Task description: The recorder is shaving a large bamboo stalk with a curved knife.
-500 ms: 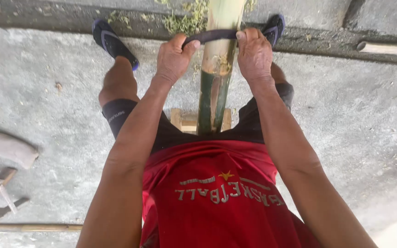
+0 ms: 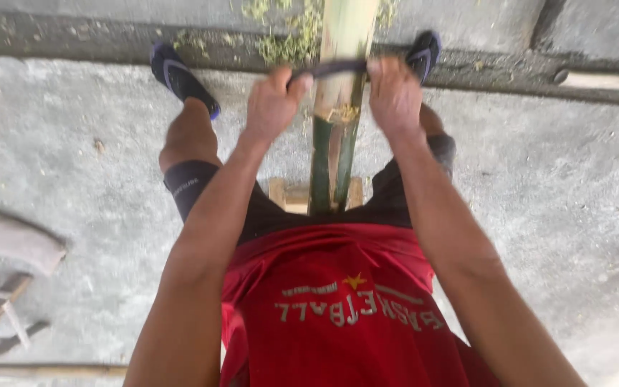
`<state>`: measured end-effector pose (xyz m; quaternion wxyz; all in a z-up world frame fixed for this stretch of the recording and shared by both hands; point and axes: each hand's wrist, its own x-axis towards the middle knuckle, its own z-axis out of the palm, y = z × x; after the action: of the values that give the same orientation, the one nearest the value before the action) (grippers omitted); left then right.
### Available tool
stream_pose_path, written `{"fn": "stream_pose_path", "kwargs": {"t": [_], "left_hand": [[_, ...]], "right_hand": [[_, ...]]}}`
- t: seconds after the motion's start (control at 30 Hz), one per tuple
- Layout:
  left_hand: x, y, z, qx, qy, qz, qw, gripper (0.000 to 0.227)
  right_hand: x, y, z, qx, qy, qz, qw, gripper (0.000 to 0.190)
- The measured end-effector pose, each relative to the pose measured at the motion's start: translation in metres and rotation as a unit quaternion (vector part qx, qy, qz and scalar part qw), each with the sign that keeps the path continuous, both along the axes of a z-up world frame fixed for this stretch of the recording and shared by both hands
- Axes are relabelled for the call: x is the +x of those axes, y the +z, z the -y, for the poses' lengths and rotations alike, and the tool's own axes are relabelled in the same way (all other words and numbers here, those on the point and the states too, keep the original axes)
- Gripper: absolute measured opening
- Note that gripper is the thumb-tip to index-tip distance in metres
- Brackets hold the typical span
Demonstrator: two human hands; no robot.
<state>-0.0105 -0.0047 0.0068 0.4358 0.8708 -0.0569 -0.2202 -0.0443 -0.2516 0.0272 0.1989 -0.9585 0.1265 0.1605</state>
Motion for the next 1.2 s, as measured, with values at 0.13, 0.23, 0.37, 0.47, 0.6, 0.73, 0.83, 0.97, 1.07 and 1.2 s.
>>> {"fn": "stream_pose_path", "kwargs": {"t": [0.13, 0.23, 0.37, 0.47, 0.6, 0.73, 0.83, 0.97, 1.07, 1.2], "left_hand": [[-0.028, 0.013, -0.011, 0.023, -0.037, -0.026, 0.999, 0.037], [-0.018, 0.013, -0.011, 0.013, -0.047, 0.022, 0.999, 0.034], [0.008, -0.007, 0.006, 0.003, -0.032, -0.019, 0.999, 0.03], [-0.003, -0.016, 0.003, -0.018, 0.001, -0.025, 1.0, 0.032], [-0.03, -0.017, -0.014, -0.041, -0.018, -0.029, 0.999, 0.036], [-0.021, -0.045, -0.017, -0.042, -0.032, 0.02, 0.998, 0.04], [-0.003, -0.037, -0.002, -0.012, -0.022, -0.096, 0.995, 0.035], [0.001, -0.032, 0.002, -0.063, 0.034, -0.025, 0.997, 0.028], [-0.036, -0.046, -0.012, -0.064, 0.016, -0.062, 0.996, 0.031], [-0.044, -0.051, -0.018, -0.084, 0.011, -0.017, 0.996, 0.042]], "right_hand": [[-0.05, -0.005, -0.013, -0.005, -0.013, -0.069, 0.998, 0.036], [-0.056, -0.02, -0.008, -0.007, 0.02, 0.168, 0.986, 0.035], [-0.017, -0.018, 0.009, -0.014, 0.045, 0.111, 0.993, 0.034], [-0.009, -0.002, 0.0, -0.019, 0.038, 0.068, 0.997, 0.035], [-0.043, 0.002, -0.012, -0.046, 0.051, 0.086, 0.994, 0.032], [-0.033, -0.017, -0.001, -0.072, 0.093, 0.21, 0.971, 0.029], [-0.009, -0.025, 0.013, -0.081, 0.107, 0.142, 0.981, 0.03], [0.005, -0.007, 0.005, -0.123, 0.141, 0.05, 0.981, 0.027], [-0.023, 0.002, -0.006, -0.109, 0.116, 0.042, 0.986, 0.031], [-0.04, -0.003, -0.008, -0.105, 0.137, 0.183, 0.968, 0.034]]}}
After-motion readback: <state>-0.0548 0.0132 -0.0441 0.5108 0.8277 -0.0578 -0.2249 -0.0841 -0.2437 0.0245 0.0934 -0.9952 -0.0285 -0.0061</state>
